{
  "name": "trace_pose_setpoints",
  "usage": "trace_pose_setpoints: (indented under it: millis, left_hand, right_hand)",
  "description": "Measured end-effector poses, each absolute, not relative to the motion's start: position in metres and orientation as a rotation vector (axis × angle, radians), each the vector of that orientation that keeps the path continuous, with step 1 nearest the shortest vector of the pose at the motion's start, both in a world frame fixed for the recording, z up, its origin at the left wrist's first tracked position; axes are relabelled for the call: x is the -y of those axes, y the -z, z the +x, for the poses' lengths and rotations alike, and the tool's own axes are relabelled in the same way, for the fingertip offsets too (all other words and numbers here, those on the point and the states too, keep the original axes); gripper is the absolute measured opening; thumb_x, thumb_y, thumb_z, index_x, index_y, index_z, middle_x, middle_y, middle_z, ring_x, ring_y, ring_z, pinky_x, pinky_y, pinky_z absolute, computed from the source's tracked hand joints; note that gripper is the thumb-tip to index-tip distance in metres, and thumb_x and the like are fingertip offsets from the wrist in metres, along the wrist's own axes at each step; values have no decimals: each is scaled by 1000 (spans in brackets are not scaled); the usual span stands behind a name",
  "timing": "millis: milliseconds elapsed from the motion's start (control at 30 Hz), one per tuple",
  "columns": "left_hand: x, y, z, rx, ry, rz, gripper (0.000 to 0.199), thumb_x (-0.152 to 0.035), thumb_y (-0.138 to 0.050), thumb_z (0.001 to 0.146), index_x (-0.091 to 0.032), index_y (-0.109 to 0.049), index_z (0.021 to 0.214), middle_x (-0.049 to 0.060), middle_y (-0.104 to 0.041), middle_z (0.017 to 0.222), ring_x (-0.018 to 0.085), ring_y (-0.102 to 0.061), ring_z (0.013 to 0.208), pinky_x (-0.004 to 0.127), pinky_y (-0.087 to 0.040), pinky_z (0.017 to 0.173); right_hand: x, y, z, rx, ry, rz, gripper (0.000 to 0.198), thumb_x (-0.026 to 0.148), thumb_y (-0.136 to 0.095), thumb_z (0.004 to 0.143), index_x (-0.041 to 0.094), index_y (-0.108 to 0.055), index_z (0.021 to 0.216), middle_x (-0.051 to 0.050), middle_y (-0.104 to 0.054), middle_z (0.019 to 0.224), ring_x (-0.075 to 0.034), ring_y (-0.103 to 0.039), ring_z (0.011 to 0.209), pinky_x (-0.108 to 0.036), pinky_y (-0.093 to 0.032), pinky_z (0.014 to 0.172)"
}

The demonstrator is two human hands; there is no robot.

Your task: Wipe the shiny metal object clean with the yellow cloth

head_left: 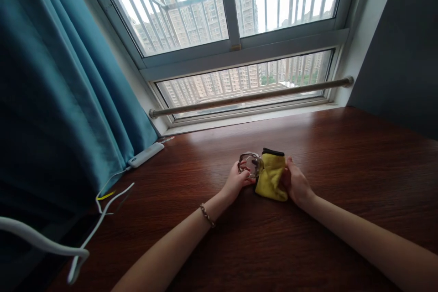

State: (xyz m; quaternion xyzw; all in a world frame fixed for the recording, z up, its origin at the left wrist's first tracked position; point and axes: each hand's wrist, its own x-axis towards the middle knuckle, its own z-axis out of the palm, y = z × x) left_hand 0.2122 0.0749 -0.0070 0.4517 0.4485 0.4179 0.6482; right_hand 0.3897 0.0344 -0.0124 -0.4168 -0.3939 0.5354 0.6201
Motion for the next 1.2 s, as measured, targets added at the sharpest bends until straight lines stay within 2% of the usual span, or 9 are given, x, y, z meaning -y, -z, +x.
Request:
trace_pose_setpoints:
  millis: [67,233,367,467,567,667,867,1067,1200]
  left_hand:
    - [-75,9,218,-1008,-975,1059,33,-31,-51,86,-14,-50,115,8,-55,110,17,-57,92,36,-51,77]
    - [-71,12,222,-921,-1003,1102,32,-28,-54,84,-14,-51,112,8,-55,108,16,-58,89,33,-52,73]
    - [-67,11,219,-800,-994,1122,50,-25,-73,66,-15,-50,109,9,-57,108,21,-59,92,33,-54,72]
    - [-66,9,220,-709,-975,1140,58,-25,-78,58,-15,-50,107,10,-58,110,25,-59,97,37,-54,76]
    - [-67,8,221,-662,-966,1171,57,-26,-78,58,-14,-51,108,10,-58,111,25,-59,99,39,-53,81]
    - [-67,7,221,-682,-964,1215,50,-28,-77,61,-13,-53,103,9,-62,102,22,-62,91,39,-53,81]
    - [-62,4,220,-813,-1015,1367,48,-38,-72,66,-13,-53,103,6,-64,90,16,-65,70,32,-56,66]
    - [-54,4,214,-901,-1100,1625,49,-34,-70,68,-15,-53,110,6,-63,93,16,-62,80,28,-53,71]
    - [-52,5,212,-888,-1144,1781,59,-32,-72,67,-18,-48,119,7,-58,108,18,-59,92,31,-49,82]
  right_hand:
    - [-35,10,390,912,-1319,-915,52,62,-40,83,16,-62,87,-12,-69,85,-25,-67,77,-33,-55,59]
    - [-37,10,392,990,-1421,-891,40,51,-62,75,13,-63,86,-10,-69,82,-23,-66,72,-28,-52,55]
    - [-38,12,391,1086,-1395,-922,41,50,-65,74,12,-66,89,-6,-67,79,-19,-63,66,-22,-49,52]
    - [-40,13,391,1122,-1332,-964,42,51,-67,71,12,-67,87,-5,-66,80,-17,-61,66,-20,-47,49]
    - [-41,17,392,1107,-1310,-979,49,59,-62,72,14,-65,93,-5,-67,84,-21,-62,71,-26,-51,57]
    - [-40,21,392,1068,-1308,-979,54,64,-56,74,15,-64,95,-7,-68,86,-24,-64,76,-33,-53,66]
    - [-36,19,391,1104,-1294,-970,50,62,-52,79,15,-62,93,-9,-68,85,-26,-65,77,-35,-54,66]
    - [-38,18,391,1320,-1175,-992,44,56,-53,80,16,-60,96,-7,-65,91,-24,-63,81,-34,-52,70]
    - [-42,25,394,1461,-1006,-1069,32,43,-61,78,13,-62,91,-6,-65,87,-20,-60,82,-36,-47,78]
